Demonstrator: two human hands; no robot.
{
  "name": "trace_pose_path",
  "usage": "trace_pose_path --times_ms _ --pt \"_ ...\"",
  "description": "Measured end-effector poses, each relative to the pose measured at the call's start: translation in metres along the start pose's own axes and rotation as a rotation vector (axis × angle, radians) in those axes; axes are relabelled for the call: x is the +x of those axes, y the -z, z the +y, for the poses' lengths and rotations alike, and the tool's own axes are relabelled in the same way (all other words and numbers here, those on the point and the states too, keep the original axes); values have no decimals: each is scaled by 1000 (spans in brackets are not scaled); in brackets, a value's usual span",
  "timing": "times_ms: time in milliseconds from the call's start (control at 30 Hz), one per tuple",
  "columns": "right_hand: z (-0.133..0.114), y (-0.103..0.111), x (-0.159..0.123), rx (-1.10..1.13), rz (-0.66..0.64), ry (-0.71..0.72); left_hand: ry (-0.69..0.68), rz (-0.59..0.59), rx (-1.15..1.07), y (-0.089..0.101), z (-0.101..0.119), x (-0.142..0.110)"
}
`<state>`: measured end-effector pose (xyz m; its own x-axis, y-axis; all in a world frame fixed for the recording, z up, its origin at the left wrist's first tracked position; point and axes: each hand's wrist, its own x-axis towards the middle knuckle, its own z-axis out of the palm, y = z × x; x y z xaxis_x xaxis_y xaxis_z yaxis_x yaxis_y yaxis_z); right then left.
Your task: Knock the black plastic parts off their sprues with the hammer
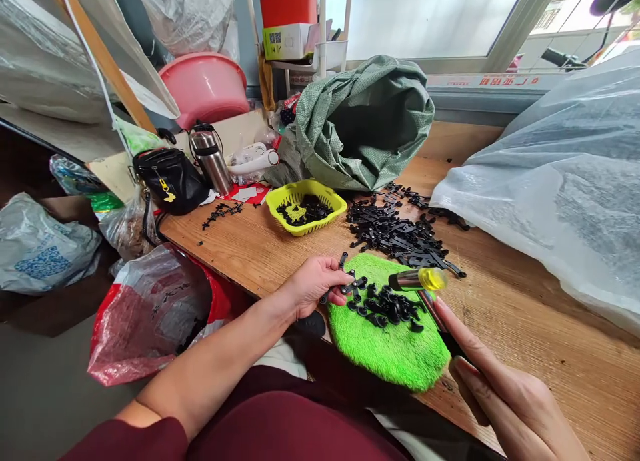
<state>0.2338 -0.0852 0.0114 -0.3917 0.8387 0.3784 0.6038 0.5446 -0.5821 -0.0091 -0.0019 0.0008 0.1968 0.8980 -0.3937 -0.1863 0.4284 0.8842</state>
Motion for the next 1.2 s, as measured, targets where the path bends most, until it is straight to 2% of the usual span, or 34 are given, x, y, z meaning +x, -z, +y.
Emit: trace_pose_path --times_ms 200,367,567,733,867,1000,1033,1133,1200 --pt "4 -4 -6 8 -16 2 -5 40 94 -3 0 -2" --pt "3 -5 -7 -15 -75 -8 -93 142 174 -5 -5 -2" --pt "-4 -9 -1 -56 -201 22 -159 171 243 -6 -12 -4" --pt "-9 -9 2 -62 -156 18 -172 196 302 -7 -13 -4" --pt "-12 -4 3 -93 -160 71 -196 198 320 -6 -16 -4" --pt "-13 -4 2 -130 -30 119 -227 189 291 -5 -17 -5" --pt "-13 -5 1 -155 -39 124 -233 192 285 -5 -16 -5" --pt "-15 -7 2 -228 -174 98 -231 203 279 -4 -16 -4" --pt "-16 -8 3 -195 -157 102 -228 192 278 -3 -16 -3"
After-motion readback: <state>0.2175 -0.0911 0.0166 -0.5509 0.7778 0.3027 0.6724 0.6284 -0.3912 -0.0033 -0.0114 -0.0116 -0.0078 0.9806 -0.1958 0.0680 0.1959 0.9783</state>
